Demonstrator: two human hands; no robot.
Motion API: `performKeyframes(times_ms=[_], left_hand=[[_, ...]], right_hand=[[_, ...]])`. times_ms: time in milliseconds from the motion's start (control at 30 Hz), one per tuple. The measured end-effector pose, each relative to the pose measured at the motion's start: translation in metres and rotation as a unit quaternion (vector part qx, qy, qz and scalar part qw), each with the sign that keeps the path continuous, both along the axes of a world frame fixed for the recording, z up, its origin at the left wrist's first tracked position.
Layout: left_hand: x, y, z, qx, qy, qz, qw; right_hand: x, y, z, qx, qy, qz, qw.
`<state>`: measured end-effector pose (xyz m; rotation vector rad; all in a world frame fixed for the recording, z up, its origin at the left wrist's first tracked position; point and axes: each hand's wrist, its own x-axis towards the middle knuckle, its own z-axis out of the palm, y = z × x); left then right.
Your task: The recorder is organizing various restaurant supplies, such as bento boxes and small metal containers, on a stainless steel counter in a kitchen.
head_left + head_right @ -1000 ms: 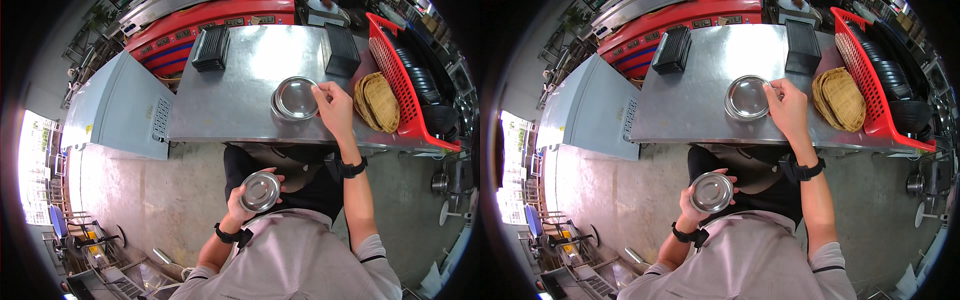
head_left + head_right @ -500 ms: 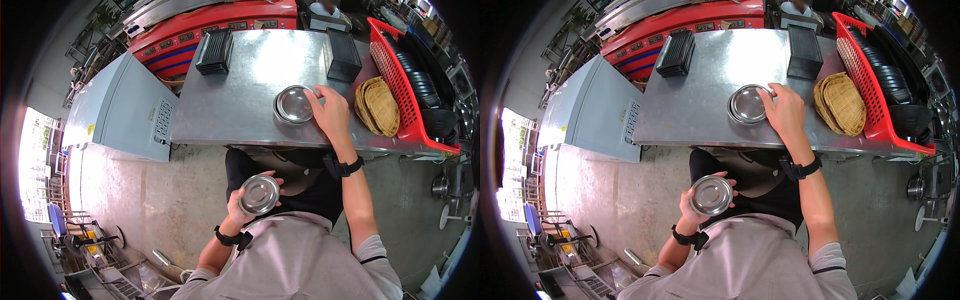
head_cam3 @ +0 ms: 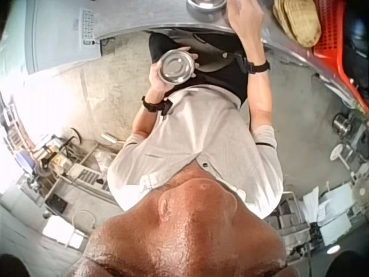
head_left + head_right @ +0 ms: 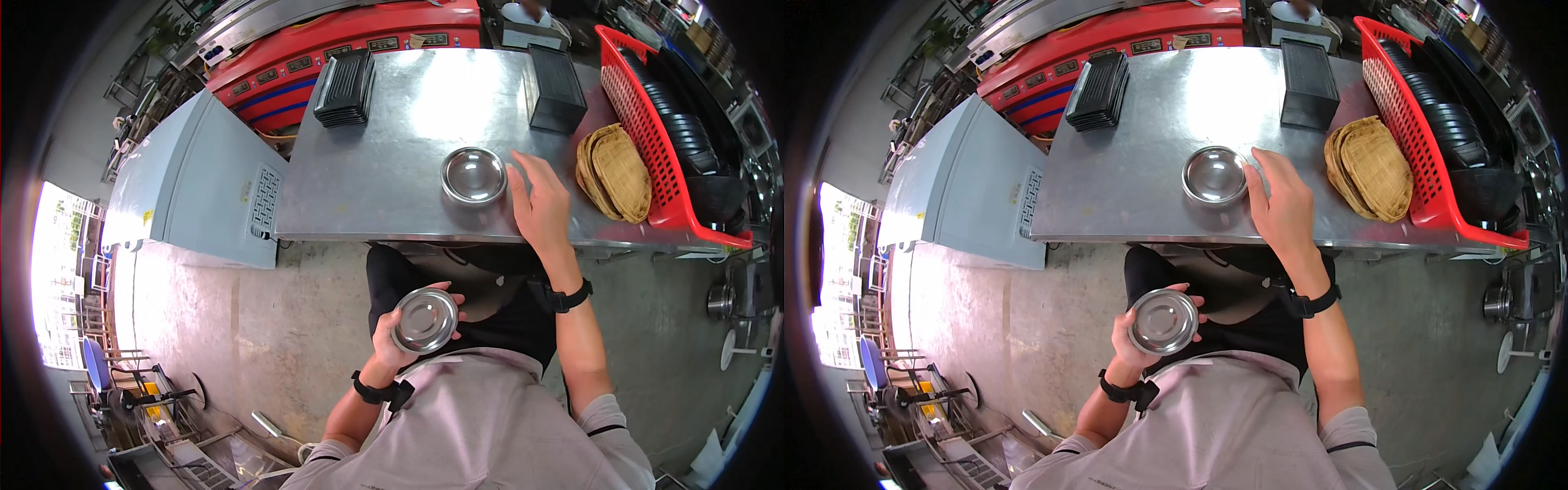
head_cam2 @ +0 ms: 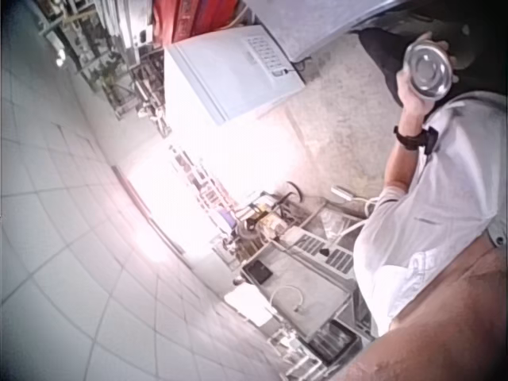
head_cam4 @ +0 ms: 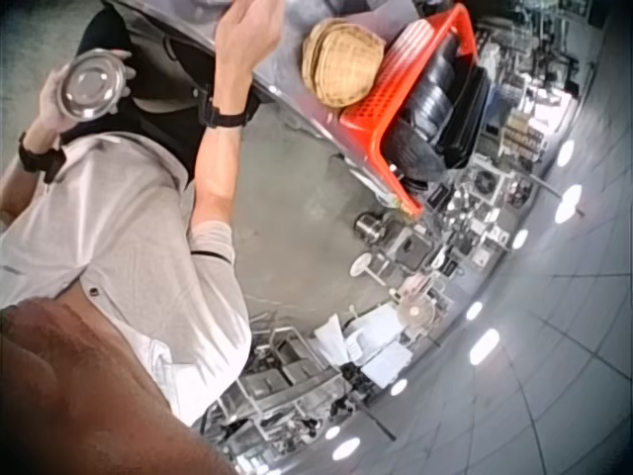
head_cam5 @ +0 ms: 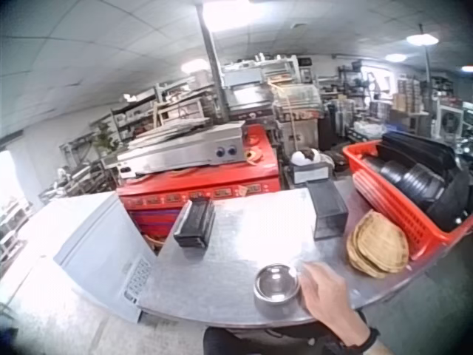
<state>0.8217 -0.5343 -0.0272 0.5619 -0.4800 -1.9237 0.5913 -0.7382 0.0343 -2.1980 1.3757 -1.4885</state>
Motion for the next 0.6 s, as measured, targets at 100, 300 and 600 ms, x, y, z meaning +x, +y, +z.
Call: performKeyframes(times_ms=[100, 300, 600], left_hand=[[0.001, 0.000, -0.002, 0.000, 0.006, 0.006, 1.000], [0.007, 0.011, -0.011, 0.014, 0.013, 0.013, 1.000], [0.003, 0.014, -0.022, -0.002, -0.003, -0.074, 0.997]], right_hand=[[0.001, 0.022, 0.013, 0.041, 0.006, 0.077, 0.996], [0.029, 0.103, 0.003, 0.050, 0.032, 0.349, 0.935], [0.028, 0.130, -0.036, 0.043, 0.018, 0.283, 0.958]])
